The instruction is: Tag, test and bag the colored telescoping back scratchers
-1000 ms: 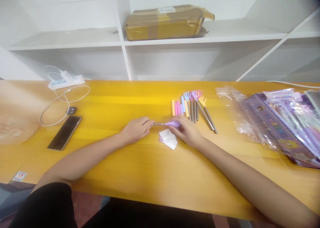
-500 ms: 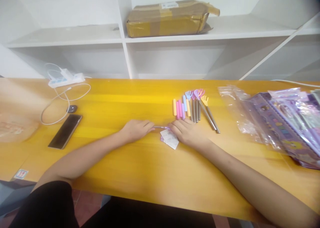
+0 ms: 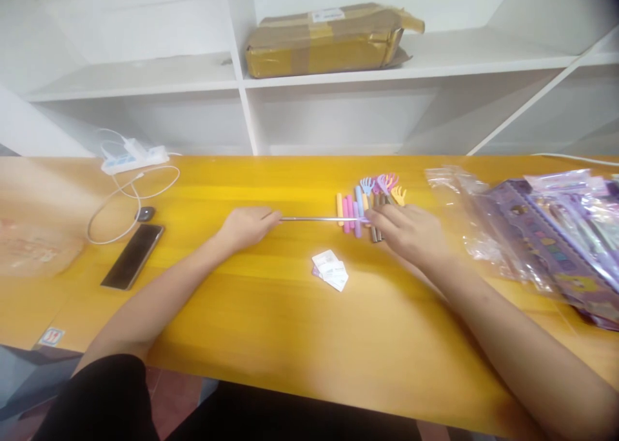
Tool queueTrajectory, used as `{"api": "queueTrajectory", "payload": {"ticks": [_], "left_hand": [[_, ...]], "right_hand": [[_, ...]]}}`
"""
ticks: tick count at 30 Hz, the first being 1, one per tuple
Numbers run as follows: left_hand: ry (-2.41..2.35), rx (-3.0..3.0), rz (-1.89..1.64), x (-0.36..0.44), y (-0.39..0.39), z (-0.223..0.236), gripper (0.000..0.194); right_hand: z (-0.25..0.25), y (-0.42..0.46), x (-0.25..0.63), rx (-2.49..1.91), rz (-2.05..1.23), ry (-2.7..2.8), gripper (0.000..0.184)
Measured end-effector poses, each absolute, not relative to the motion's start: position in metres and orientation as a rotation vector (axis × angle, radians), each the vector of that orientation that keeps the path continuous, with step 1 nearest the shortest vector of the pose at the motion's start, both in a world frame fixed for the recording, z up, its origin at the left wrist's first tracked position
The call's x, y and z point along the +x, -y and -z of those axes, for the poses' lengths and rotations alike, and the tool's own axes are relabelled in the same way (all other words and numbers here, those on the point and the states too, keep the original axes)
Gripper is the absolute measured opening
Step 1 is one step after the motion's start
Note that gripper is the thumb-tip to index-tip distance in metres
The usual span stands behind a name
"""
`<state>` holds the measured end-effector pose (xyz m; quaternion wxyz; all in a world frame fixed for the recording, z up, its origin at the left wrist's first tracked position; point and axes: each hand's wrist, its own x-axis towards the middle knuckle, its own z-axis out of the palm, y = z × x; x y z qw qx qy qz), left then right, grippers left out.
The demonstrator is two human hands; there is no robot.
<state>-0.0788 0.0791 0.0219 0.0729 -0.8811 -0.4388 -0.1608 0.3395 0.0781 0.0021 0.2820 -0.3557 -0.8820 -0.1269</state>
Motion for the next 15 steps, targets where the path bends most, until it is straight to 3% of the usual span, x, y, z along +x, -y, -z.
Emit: {"api": "queueTrajectory", "payload": {"ticks": [7, 11, 15], "left_hand": [[1.497, -2.391, 0.372, -0.184, -0.114, -0.047, 0.040], [1.477, -2.368, 0.339, -0.201, -0.120, -0.041, 0.044], [1.483, -2.352, 0.380, -0.195, -0.124, -0.024, 0.043]], "right_hand": [[0.001, -0.134, 0.492, -1.279, 0.557, 2.021, 0.046], [0.006, -0.143, 0.540, -1.491, 0.419, 1.891, 0.034], [0.011, -0.131, 0.528, -1.515, 0.585, 1.849, 0.029]]}}
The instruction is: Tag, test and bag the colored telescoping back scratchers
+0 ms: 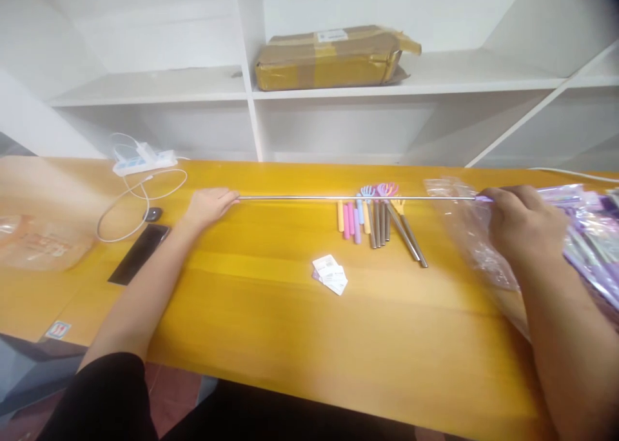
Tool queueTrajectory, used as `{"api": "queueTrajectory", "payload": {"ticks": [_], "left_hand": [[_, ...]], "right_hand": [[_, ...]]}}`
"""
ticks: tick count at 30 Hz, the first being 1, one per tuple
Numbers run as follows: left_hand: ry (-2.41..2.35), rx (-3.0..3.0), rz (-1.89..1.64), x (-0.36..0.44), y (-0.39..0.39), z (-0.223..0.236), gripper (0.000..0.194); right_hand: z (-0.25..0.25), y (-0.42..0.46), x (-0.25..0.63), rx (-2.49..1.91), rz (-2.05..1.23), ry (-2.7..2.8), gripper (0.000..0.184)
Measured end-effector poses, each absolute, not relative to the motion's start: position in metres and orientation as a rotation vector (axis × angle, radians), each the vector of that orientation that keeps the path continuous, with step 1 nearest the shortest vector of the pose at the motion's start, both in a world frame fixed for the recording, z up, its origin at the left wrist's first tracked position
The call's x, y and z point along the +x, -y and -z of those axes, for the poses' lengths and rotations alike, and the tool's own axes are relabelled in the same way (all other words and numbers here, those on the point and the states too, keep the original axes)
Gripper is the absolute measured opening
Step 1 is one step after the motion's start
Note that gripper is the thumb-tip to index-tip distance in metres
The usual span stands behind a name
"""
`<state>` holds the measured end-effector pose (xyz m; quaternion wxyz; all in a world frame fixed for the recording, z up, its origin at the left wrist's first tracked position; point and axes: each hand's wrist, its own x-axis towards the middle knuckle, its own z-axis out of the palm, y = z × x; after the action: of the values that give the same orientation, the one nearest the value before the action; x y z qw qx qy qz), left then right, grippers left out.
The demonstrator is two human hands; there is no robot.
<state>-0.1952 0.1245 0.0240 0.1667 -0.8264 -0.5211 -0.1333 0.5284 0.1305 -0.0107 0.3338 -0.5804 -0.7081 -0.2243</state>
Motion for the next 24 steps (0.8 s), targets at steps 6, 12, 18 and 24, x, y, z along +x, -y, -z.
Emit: {"api": "queueTrajectory", "payload": {"ticks": [6, 12, 18, 24], "left_hand": [[1.496, -2.405, 0.373, -0.189, -0.129, -0.001, 0.035], [1.534, -2.271, 0.216, -0.174, -0.129, 0.001, 0.033], [1.760, -2.180, 0.146, -0.172, -0.131, -0.002, 0.032], [1.794, -2.183, 0.061, -0.172, -0.129, -0.005, 0.030]], "right_hand": [[0.012, -0.109, 0.491, -1.709, 0.697, 1.927, 0.036], [0.016, -0.108, 0.483, -1.801, 0.694, 1.960, 0.044], [0.026, -0.111, 0.482, -1.867, 0.635, 1.934, 0.042], [0.027, -0.113, 0.485, -1.805, 0.518, 1.954, 0.035]]}}
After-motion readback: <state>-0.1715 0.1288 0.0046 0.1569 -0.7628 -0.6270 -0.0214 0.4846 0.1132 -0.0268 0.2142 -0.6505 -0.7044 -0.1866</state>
